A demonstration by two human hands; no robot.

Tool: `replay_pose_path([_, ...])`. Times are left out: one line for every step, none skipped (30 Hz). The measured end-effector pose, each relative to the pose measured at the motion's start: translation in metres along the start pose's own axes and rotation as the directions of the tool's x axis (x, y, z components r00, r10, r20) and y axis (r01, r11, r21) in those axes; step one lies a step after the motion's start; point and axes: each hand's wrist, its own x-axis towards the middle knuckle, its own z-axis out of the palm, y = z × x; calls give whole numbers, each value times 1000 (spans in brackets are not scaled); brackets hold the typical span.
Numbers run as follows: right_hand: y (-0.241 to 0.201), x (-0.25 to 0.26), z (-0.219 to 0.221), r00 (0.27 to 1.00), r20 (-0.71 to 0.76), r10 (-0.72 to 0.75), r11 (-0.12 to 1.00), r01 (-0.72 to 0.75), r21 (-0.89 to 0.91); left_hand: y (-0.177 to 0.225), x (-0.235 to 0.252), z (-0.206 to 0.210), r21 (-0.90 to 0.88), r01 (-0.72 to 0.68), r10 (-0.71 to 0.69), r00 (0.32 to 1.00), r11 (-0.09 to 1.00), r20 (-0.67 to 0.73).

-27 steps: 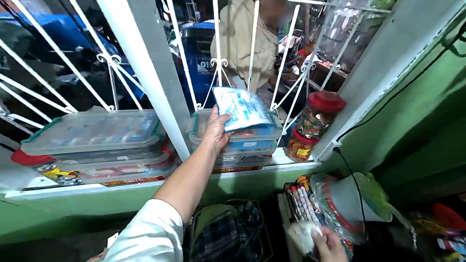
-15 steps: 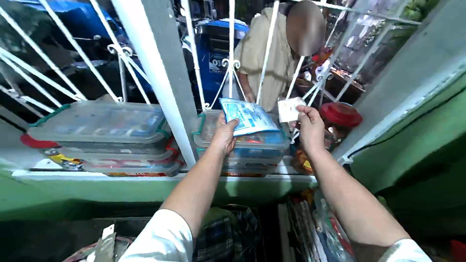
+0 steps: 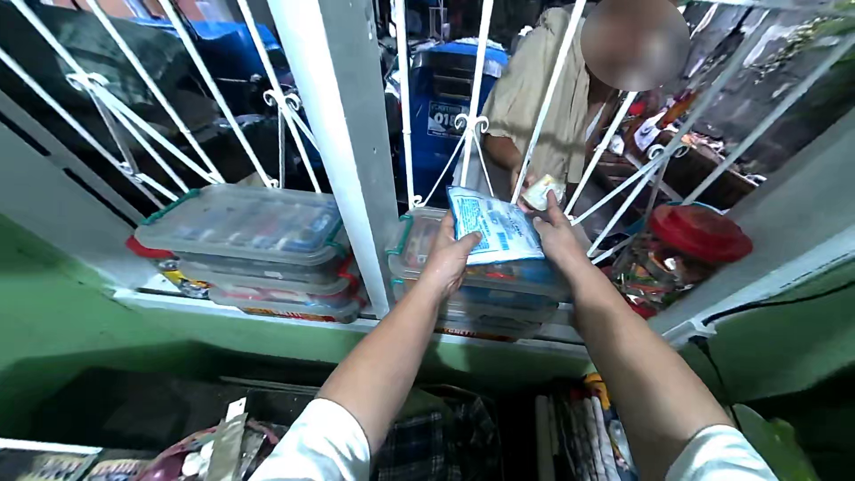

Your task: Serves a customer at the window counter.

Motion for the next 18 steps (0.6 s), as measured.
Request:
replay_pose_path([1, 3, 0, 1000, 13, 8, 1000, -8, 4, 1, -1, 1, -2, 4, -4, 1000, 1000, 0])
replay_pose_path([1, 4, -1, 1000, 28, 7, 1000, -7, 4, 2, -2, 1, -5, 2, -2, 1000, 1000, 2])
replay_pose_path([1, 4, -1, 999, 35, -3, 1000, 3, 9, 2, -1, 2, -13, -4, 4, 1000, 1000, 4])
replay_pose_path([1, 4, -1, 999, 32, -21, 1000, 20, 24, 2, 0, 2, -29, -11, 11, 1000, 1000, 6])
replay_pose_path([0, 2, 0, 999, 20, -47, 998, 46, 47, 1, 3, 2, -62, -26, 27, 1000, 998, 7])
replay_pose_path([-3, -1, 1, 997, -8, -79, 993, 80, 87, -1, 9, 2, -118, -48, 50, 999, 992, 12])
replay_pose_path([-7, -8, 1, 993, -55, -103, 985, 109, 133, -2, 12, 2, -151, -62, 64, 998, 987, 11])
replay_pose_path([-11, -15, 1, 986, -124, -110, 976, 131, 176, -2, 12, 2, -166, -68, 71, 997, 984, 14])
replay_pose_path([-15, -21, -1, 975, -196, -107, 970, 146, 196, 0, 9, 2, -161, -71, 76, 997, 984, 30])
replay_pose_path([-16, -25, -2, 964, -250, -96, 971, 146, 191, 2, 4, 1, -131, -61, 69, 996, 990, 51])
replay_pose_path([-17, -28, -4, 960, -269, -77, 976, 128, 176, 5, -4, 0, -78, -39, 44, 997, 996, 60])
replay_pose_path([-17, -31, -5, 965, -255, -56, 981, 101, 164, 6, -9, -2, -54, -19, 23, 998, 998, 67])
replay_pose_path([-19, -34, -6, 974, -223, -34, 985, 71, 159, 7, -12, -3, -60, -6, 10, 997, 998, 72])
replay_pose_path([-22, -37, -8, 985, -172, -17, 987, 44, 157, 8, -12, -4, -97, 2, 5, 997, 995, 78])
replay_pose_path([-26, -39, -11, 994, -112, -5, 986, 23, 165, 8, -11, -5, -150, 8, 3, 997, 989, 76])
replay_pose_path([-29, -42, -14, 999, -44, 0, 980, 8, 200, 7, -10, -5, -207, 10, 4, 998, 978, 67])
replay_pose_path([-31, -44, -17, 1000, 14, -12, 963, 8, 270, 6, -6, -5, -264, 7, 10, 998, 964, 61])
replay_pose_path([-35, -48, -21, 998, 46, -45, 933, 26, 358, 4, -1, -4, -321, -6, 27, 998, 947, 58])
